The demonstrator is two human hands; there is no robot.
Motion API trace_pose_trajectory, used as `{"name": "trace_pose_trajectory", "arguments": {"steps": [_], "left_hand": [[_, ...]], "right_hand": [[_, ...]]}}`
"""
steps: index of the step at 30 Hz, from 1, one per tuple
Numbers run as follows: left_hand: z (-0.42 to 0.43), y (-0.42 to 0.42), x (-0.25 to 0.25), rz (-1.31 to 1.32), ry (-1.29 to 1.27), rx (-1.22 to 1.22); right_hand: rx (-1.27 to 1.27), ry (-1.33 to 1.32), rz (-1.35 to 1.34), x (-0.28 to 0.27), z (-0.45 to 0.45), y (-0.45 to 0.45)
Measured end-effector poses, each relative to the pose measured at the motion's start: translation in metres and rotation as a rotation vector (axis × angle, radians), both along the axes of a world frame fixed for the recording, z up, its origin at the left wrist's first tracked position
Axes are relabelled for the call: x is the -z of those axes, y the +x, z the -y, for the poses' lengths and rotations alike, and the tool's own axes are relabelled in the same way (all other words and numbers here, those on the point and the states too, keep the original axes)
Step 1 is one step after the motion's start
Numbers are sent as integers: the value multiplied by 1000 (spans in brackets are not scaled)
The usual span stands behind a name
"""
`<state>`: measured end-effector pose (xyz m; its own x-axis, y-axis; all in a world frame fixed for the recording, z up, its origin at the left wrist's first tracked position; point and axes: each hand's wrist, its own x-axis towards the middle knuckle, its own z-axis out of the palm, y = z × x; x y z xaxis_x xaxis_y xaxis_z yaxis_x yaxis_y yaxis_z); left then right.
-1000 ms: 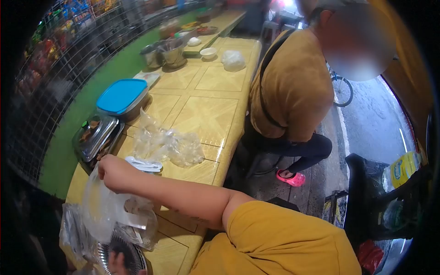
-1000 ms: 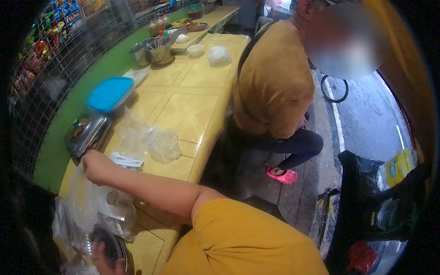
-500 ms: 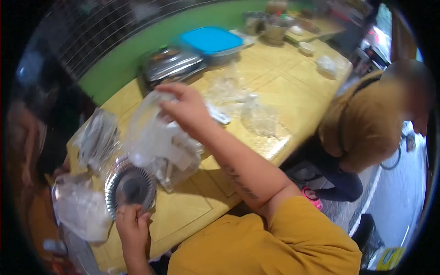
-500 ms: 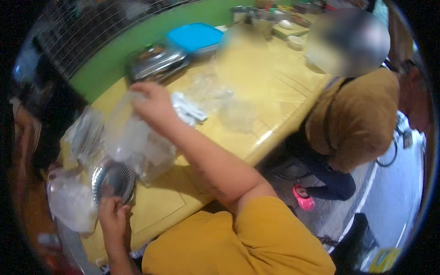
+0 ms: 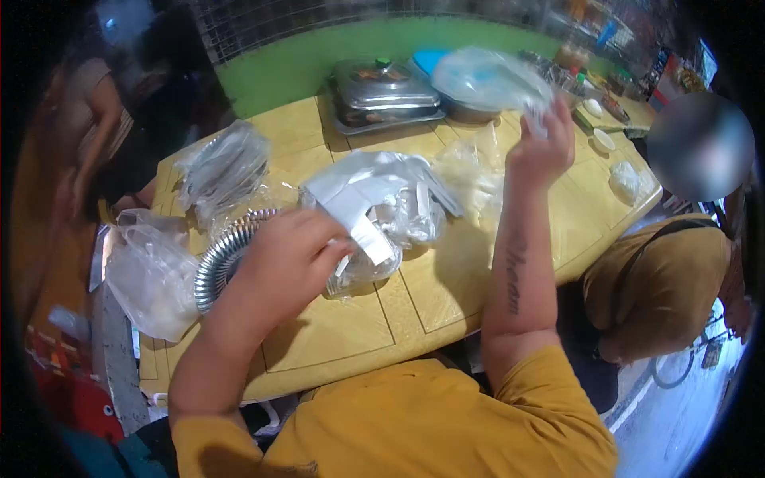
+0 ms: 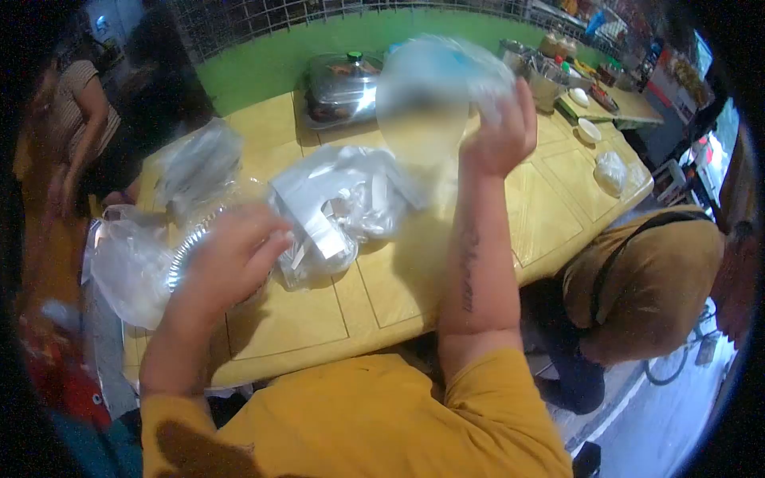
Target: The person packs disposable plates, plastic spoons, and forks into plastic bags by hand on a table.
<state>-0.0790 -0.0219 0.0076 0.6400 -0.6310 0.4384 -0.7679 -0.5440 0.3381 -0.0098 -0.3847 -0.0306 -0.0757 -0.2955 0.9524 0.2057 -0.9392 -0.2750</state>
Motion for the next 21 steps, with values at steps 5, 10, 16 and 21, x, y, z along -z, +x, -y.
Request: {"name": "trace_pose_trajectory", "arguments": {"steps": [5,10,16,21], "left_hand": [[128,77,12,79,330,266],[199,105,50,146,790,238],[209,116,55,105,761,272],[174,132,29,61,313,261]], "right_hand": [[-661,737,164,36,25,26],[-802,964,239,20,22,12],[-829,929,178,21,19,14],[-883,926,86,20,4,15]]}}
